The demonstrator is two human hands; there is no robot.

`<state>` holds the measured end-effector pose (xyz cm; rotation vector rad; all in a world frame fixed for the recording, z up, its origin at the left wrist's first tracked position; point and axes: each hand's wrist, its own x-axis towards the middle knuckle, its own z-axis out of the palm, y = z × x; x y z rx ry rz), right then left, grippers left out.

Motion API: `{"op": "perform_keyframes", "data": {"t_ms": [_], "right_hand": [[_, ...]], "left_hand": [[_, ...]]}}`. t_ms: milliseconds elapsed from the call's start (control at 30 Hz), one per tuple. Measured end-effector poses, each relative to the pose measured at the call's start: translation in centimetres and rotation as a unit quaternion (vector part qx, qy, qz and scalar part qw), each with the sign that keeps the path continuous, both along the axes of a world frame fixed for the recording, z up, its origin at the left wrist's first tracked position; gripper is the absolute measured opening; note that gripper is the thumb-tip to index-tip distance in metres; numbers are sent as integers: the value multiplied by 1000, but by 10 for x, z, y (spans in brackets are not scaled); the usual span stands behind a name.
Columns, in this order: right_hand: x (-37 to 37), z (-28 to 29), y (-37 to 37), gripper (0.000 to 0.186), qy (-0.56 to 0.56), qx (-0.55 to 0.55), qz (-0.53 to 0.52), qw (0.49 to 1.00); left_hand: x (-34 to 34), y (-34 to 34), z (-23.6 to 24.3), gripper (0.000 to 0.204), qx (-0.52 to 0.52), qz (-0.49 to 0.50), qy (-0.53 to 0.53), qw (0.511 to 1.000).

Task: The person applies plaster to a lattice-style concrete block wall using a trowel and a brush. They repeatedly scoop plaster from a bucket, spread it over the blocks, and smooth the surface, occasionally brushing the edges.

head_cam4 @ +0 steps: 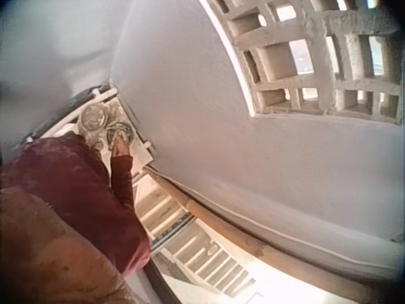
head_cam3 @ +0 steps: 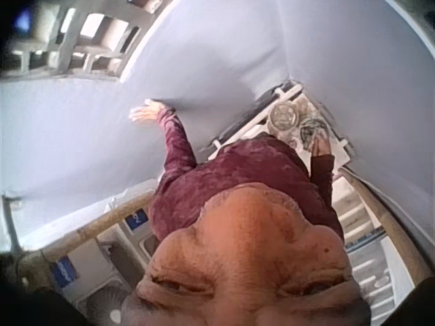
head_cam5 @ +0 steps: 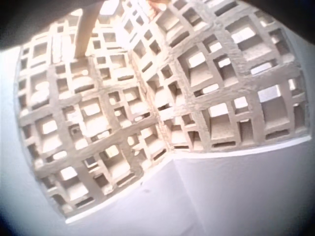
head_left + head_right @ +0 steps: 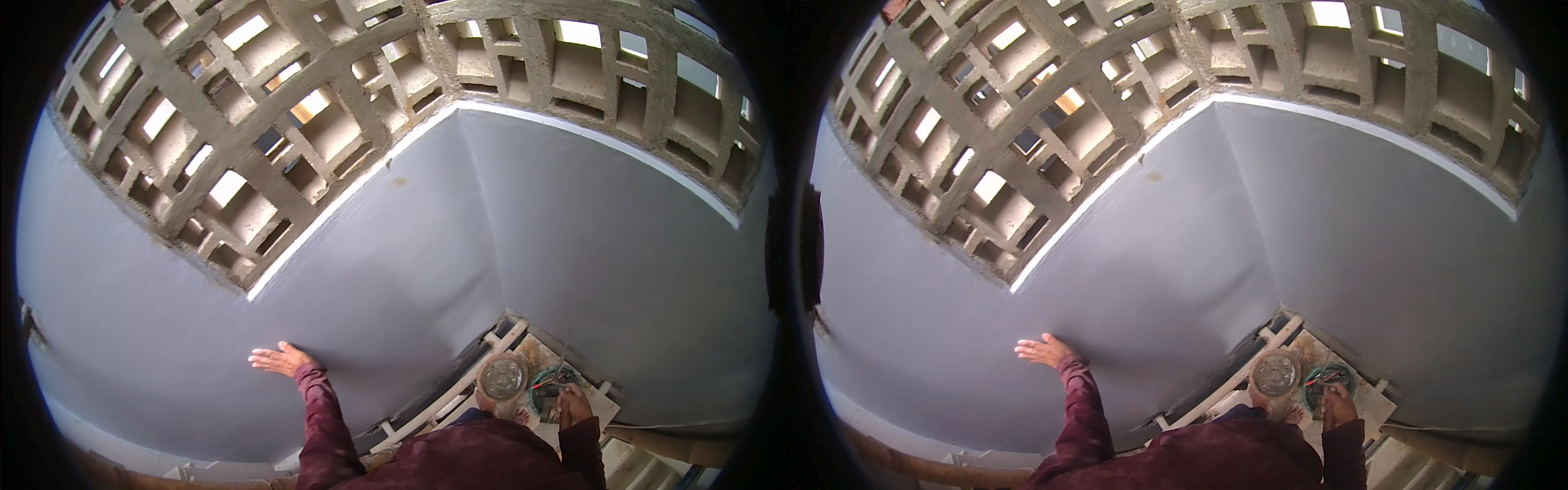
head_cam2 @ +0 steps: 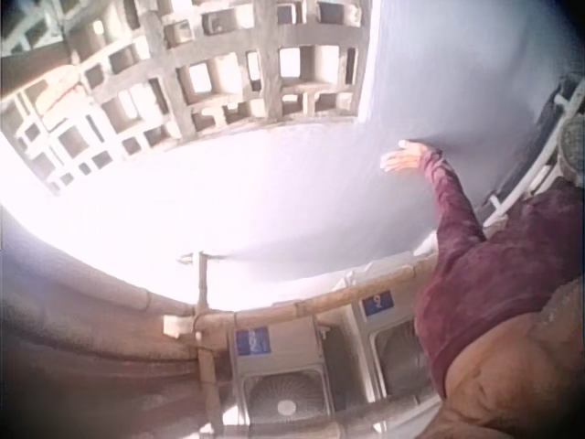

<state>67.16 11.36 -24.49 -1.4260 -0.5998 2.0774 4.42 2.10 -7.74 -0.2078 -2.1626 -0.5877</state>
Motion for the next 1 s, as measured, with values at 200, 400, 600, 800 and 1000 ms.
{"op": "perform_keyframes", "data": {"t_ms": [200, 400, 600, 800, 1000], "right_hand": [[-14, -81, -1, 26, -207, 23, 52, 977], [-38, -54, -15, 20, -90, -28, 77, 993], [-41, -95, -18, 20, -77, -45, 50, 995], [-62, -100, -46, 14, -133, -79, 45, 987], [-85, -126, -77, 15, -98, -71, 1, 993]], "left_hand": [[79, 36, -70, 81, -35, -281, -176, 943], [120, -64, -251, 87, -364, -418, -571, 605], [166, -136, -311, 83, -499, -354, -680, 406], [165, -170, -327, 79, -498, -350, -701, 372], [145, -152, -344, 75, -533, -396, -681, 308]]}}
